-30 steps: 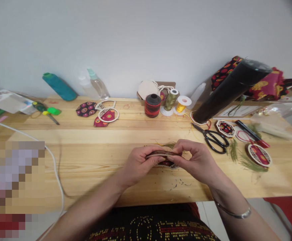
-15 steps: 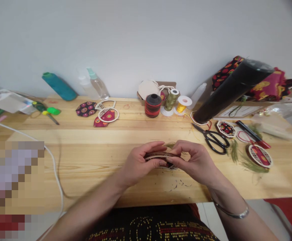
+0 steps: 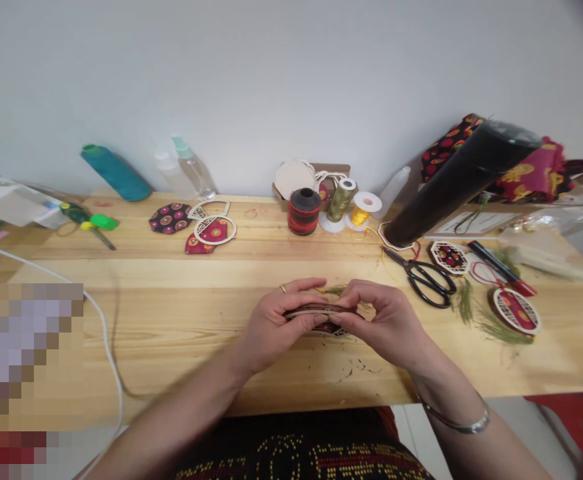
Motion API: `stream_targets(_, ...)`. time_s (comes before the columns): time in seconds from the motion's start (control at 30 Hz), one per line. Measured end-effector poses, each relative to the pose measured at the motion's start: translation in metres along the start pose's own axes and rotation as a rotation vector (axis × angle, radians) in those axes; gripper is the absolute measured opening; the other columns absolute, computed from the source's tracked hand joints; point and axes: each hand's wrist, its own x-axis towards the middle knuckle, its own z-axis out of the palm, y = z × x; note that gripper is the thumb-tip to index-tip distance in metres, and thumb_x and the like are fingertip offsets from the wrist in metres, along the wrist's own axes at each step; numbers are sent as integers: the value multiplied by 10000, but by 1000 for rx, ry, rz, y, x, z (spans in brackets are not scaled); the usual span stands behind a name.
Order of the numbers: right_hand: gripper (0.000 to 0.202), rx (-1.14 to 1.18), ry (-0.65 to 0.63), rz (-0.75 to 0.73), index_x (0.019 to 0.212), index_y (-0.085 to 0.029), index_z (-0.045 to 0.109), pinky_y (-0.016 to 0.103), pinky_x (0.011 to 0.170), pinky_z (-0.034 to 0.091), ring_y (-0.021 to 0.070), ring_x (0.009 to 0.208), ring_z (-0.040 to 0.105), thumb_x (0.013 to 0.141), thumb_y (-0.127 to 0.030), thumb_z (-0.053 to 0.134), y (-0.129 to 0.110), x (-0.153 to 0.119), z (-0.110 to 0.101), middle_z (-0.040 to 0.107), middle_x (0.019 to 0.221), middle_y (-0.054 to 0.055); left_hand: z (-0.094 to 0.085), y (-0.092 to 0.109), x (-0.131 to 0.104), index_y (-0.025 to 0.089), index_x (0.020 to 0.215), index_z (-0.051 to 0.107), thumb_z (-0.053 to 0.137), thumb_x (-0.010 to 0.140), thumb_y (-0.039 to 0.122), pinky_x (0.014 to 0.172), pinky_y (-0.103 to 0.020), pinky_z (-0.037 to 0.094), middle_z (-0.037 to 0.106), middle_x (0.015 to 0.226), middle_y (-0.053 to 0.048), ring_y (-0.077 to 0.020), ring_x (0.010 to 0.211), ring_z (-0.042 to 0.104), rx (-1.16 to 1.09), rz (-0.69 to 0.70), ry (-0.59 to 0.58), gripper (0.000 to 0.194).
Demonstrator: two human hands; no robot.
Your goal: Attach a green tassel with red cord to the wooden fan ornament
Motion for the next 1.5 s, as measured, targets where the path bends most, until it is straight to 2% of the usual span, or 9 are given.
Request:
stream_targets(0.13, 157, -3, 3, 15, 646, -158, 610, 245, 558, 399, 94, 596, 504, 762, -244, 674, 1, 2, 1, 564, 626, -13, 2, 0, 0, 256, 972, 747, 668, 786, 178, 792, -325, 555, 746, 985, -65, -186, 852, 694, -149, -112, -75, 218)
stream_targets(0.63, 166, 66, -26, 116, 679, -161, 615, 233, 570, 416, 91, 610, 512, 769, -290, 668, 5, 2, 5, 591, 645, -17, -1, -2, 0, 241, 1000, 735, 627, 832, 228, 728, -236, 558, 757, 916, -39, -132, 781, 693, -102, -109, -78, 200)
stream_targets(0.77, 267, 92, -83, 131, 928, -174, 684, 289, 715, 473, 146, 788, 597, 716, -332, 720, 7, 5, -4, 669, 848, 32, -1, 2, 0, 244, 983, 740, 628, 828, 231, 724, -236, 556, 756, 947, -41, -136, 793, 694, -92, -147, -71, 192)
stream_targets(0.87, 341, 82, 94, 136, 1024, -174, 670, 315, 735, 477, 164, 816, 612, 739, -361, 681, 16, 10, -20, 688, 932, 59, -4, 4, 1, 234, 906, 757, 669, 786, 219, 683, -214, 554, 765, 876, -27, -131, 753, 693, -87, -164, 39, 150)
stream_targets(0.97, 188, -122, 284, 108, 743, -166, 667, 300, 649, 443, 140, 663, 574, 800, -332, 600, 29, 14, -33, 665, 720, 30, -8, 5, 5, 219, 835, 762, 707, 750, 241, 649, -195, 544, 765, 798, -12, -117, 693, 680, -54, -161, 212, 103)
stream_targets(1.07, 252, -349, 201, 42, 579, -170, 594, 290, 610, 403, 128, 597, 529, 789, -303, 632, 38, 17, -32, 604, 608, 6, -11, 4, 8, 200, 856, 754, 710, 751, 297, 672, -210, 542, 762, 809, -18, -123, 700, 675, -55, -152, 376, 149)
stream_targets(1.17, 164, -541, 84, -50, 649, -178, 631, 303, 661, 398, 157, 697, 543, 779, -269, 671, 40, 19, -19, 628, 692, 18, -12, 0, 9, 175, 925, 737, 689, 768, 345, 676, -241, 543, 759, 849, -42, -149, 720, 677, -99, -145, 476, 236)
stream_targets(1.3, 80, -765, -5, -152, 874, -199, 677, 337, 768, 385, 213, 916, 531, 797, -200, 657, 36, 24, 3, 668, 905, 41, -13, -6, 10, 149, 971, 718, 681, 771, 367, 668, -264, 538, 750, 842, -59, -170, 725, 671, -162, -114, 502, 299)
stream_targets(1.5, 112, -968, -39, -176, 796, -168, 655, 349, 714, 360, 237, 880, 512, 859, -233, 589, 39, 27, 26, 656, 884, 78, -10, -2, 10, 159, 931, 730, 682, 773, 352, 665, -242, 537, 754, 825, -42, -151, 704, 667, -124, -111, 498, 254)
